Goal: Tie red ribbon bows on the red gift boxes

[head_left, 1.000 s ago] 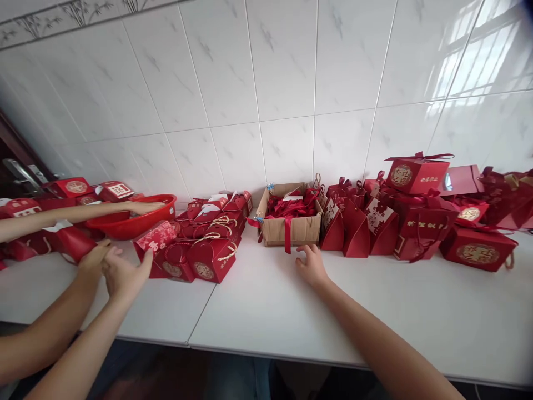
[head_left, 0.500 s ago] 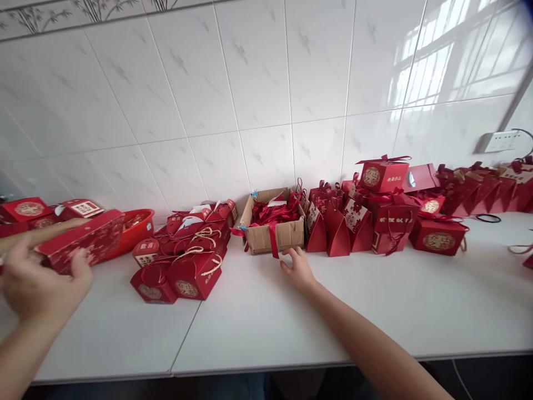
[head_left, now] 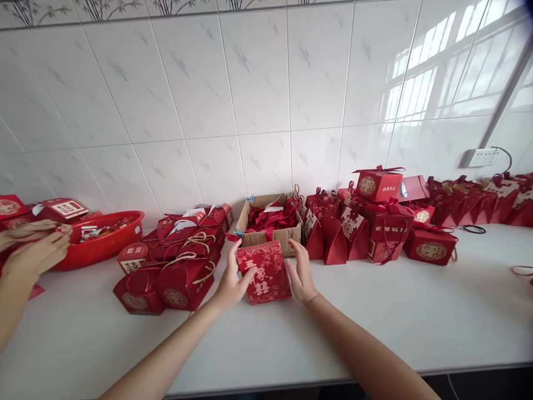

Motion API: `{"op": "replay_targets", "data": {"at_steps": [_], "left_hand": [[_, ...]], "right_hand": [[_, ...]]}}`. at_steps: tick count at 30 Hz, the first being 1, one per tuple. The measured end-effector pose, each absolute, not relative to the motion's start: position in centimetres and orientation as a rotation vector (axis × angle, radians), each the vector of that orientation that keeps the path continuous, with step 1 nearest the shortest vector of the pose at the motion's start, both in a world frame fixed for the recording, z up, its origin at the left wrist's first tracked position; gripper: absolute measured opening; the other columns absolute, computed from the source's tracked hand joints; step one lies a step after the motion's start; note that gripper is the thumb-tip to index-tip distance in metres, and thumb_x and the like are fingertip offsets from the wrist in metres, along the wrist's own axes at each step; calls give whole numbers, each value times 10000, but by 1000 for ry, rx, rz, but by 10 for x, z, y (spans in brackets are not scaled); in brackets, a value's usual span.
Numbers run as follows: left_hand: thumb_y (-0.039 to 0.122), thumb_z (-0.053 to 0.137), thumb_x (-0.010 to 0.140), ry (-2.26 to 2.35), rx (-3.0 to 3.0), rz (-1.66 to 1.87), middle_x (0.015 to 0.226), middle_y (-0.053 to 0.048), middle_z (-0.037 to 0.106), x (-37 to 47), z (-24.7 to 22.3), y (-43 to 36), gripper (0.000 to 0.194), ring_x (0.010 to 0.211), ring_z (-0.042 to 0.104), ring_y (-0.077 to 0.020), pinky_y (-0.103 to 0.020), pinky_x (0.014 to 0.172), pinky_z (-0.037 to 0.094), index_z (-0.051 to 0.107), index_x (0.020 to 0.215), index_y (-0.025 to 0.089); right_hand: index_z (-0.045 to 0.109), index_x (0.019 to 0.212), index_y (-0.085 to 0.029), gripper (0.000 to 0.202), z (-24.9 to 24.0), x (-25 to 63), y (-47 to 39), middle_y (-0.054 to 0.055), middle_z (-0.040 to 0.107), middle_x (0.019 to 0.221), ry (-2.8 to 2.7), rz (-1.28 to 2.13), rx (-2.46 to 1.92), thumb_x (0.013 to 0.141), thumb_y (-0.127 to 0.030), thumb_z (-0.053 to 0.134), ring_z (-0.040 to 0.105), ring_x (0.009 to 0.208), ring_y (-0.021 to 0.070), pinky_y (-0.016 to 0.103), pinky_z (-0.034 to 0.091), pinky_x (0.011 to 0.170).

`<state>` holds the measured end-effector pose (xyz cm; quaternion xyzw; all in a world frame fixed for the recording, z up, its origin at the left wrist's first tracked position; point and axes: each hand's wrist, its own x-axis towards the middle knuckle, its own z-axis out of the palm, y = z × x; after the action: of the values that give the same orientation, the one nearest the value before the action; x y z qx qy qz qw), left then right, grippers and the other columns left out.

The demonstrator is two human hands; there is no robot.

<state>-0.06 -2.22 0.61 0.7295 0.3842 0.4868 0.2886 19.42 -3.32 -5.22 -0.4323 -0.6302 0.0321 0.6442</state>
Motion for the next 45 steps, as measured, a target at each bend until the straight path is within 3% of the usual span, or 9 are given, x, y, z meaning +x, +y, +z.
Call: {"op": "replay_targets", "data": {"at_steps": [3, 8, 15, 18, 21, 23, 27, 37, 45], "left_hand": [[397, 627, 785, 939, 1877, 1247, 1350, -162, 496, 10, -22, 2, 711, 1233, 509, -274, -407, 1037, 406, 284, 1364, 167], [426, 660, 769, 850, 1794, 1048, 1078, -106, 682, 10, -39, 16, 455, 1017, 646, -286, -402, 868, 525, 530, 1118, 165], [413, 703, 742, 734, 1713, 979, 1073, -95, 686, 5, -49, 21, 494, 990, 650, -271, -382, 849, 532, 530, 1130, 163], [380, 735, 718, 645, 1673, 886, 1050, -93, 692, 3, -51, 21, 538, 935, 657, -257, -365, 805, 538, 521, 1160, 159], [338, 730, 734, 571, 1608, 807, 1053, -91, 679, 2, -48, 20, 514, 944, 638, -242, -354, 817, 522, 515, 1167, 164], [329, 729, 736, 549, 1587, 791, 1040, -87, 672, 1, -47, 20, 489, 940, 626, -234, -346, 821, 512, 522, 1148, 166], [333, 734, 724, 522, 1589, 790, 1027, -89, 664, 0, -50, 22, 484, 925, 613, -233, -326, 810, 499, 529, 1129, 164], [352, 830, 560, 529, 1522, 798, 1043, -86, 656, 1, -74, 35, 640, 971, 602, -292, -350, 817, 487, 587, 1128, 186], [341, 804, 596, 587, 1507, 724, 1067, -90, 642, -3, -70, 33, 636, 994, 585, -297, -375, 843, 475, 567, 1166, 188]], "right_hand": [[366, 1334, -230, 386, -54, 205, -26, 131, 432, 1293, -1287, 46, -1057, 957, -282, 300, 420, 1236, 245, 491, 390, 1017], [425, 1266, -241, 337, -44, 212, -22, 116, 448, 1286, -1235, 0, -1076, 939, -276, 353, 428, 1236, 245, 457, 413, 991], [404, 1292, -198, 385, 33, 225, 43, 138, 453, 1286, -1331, -170, -1123, 937, -220, 258, 551, 1057, 210, 380, 476, 879], [621, 1039, -187, 320, 71, 220, 96, 106, 549, 1239, -1616, -197, -1222, 906, -161, 332, 539, 1107, 215, 365, 458, 933], [691, 851, -184, 226, 89, 205, 146, 57, 631, 1169, -1977, -184, -1359, 850, -98, 482, 534, 1137, 203, 352, 410, 1007], [672, 951, -166, 139, 91, 194, 173, 65, 613, 1197, -2159, -171, -1476, 876, -176, 556, 535, 1144, 214, 421, 405, 1009], [560, 1182, -155, 324, 92, 178, 219, 94, 560, 1232, -2334, -176, -1758, 909, -330, 563, 559, 1098, 236, 474, 463, 931], [552, 1186, -158, 316, 81, 155, 297, 91, 571, 1193, -2462, -209, -2132, 917, -324, 551, 592, 1017, 210, 420, 514, 856], [540, 1206, -158, 336, 55, 150, 292, 97, 554, 1222, -2494, -284, -2123, 913, -323, 556, 581, 1042, 221, 432, 507, 870]]}}
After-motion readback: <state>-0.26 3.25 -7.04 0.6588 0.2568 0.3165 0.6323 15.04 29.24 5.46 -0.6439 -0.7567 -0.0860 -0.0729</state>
